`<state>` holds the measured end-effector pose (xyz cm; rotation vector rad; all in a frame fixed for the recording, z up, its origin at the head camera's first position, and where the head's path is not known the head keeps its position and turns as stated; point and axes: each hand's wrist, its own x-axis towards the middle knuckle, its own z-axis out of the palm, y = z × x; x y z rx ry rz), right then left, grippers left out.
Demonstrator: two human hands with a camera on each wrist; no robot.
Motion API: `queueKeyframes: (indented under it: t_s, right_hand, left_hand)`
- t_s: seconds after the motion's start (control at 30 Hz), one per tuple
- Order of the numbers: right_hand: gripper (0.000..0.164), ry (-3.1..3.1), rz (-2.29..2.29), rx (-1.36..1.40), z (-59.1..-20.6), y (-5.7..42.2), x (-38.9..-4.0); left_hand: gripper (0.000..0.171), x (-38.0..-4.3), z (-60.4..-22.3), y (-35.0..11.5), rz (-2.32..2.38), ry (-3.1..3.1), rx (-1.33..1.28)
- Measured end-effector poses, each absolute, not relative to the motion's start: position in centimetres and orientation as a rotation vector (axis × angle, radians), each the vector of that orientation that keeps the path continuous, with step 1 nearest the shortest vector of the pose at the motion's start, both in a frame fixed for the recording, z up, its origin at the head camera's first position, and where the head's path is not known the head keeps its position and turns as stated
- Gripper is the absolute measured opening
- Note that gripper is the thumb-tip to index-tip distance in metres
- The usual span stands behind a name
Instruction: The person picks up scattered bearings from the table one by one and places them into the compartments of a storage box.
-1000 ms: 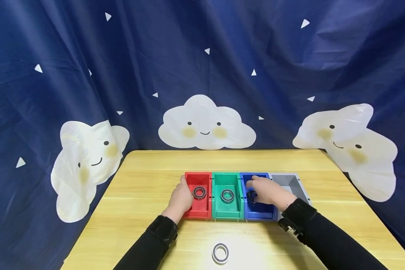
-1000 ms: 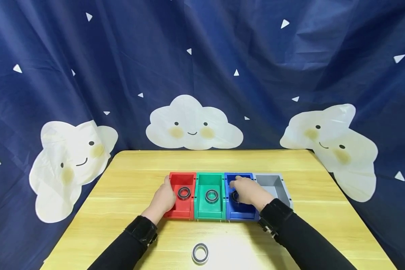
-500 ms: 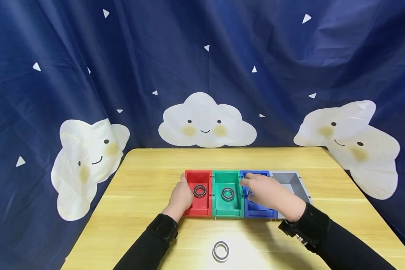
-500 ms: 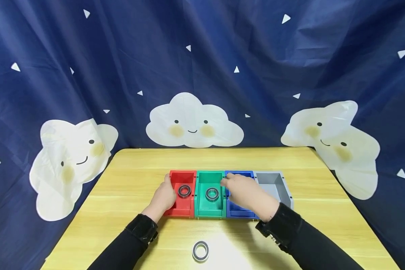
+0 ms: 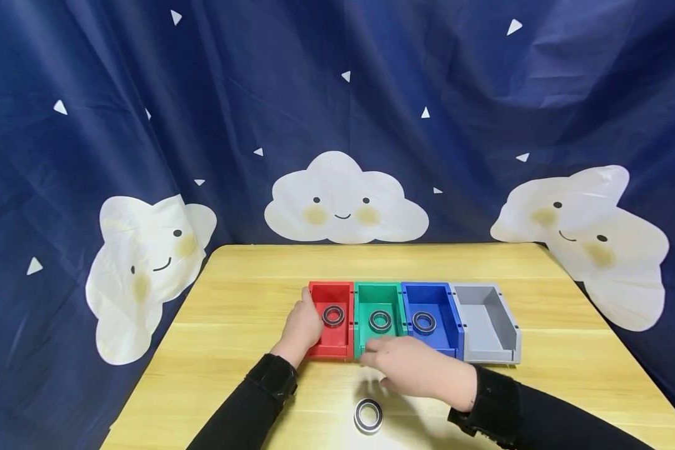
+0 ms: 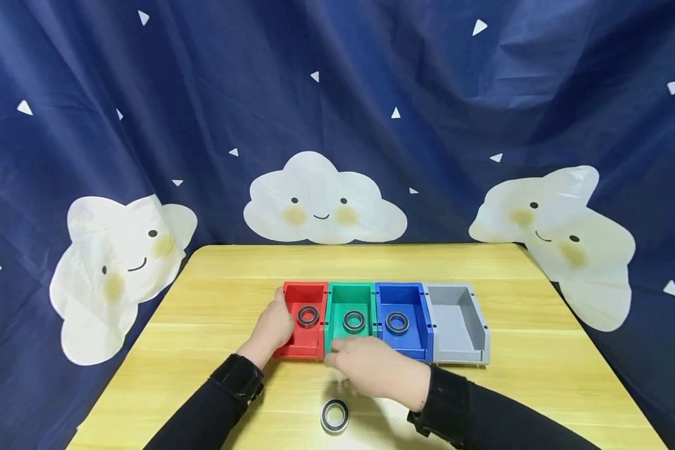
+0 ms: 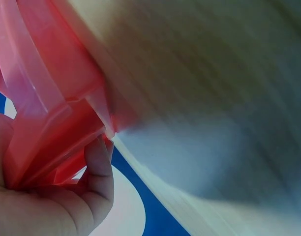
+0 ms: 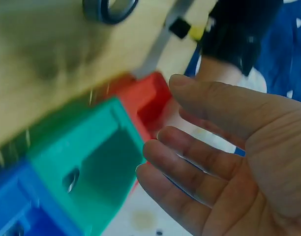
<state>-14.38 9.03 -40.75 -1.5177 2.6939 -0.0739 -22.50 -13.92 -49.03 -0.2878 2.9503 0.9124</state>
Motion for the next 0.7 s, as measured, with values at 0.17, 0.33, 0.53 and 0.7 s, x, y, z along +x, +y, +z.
queueKeyframes:
  t_s: [0.17,0.33,0.53,0.7]
  right_hand:
    - [0.041,2.648,-0.021,-1.598,-41.8,7.8,-13.3]
    - [0.036,2.573,-0.032,-1.639,-43.0,6.9,-12.5]
    - [0.043,2.535,0.011,-1.682,-44.3,6.4,-12.0]
    - [0.038,2.545,0.001,-1.709,-45.4,6.3,-11.7]
  left_hand:
    - [0.072,-22.5,-49.1,-14.0,0.912,2.967,-0.28]
    - [0.072,-22.4,-49.1,-14.0,0.896,2.974,-0.266]
    - [0.072,-22.4,-49.0,-13.9,0.892,2.973,-0.28]
    - [0.073,-22.4,-48.8,-13.8,0.91,2.96,-0.296]
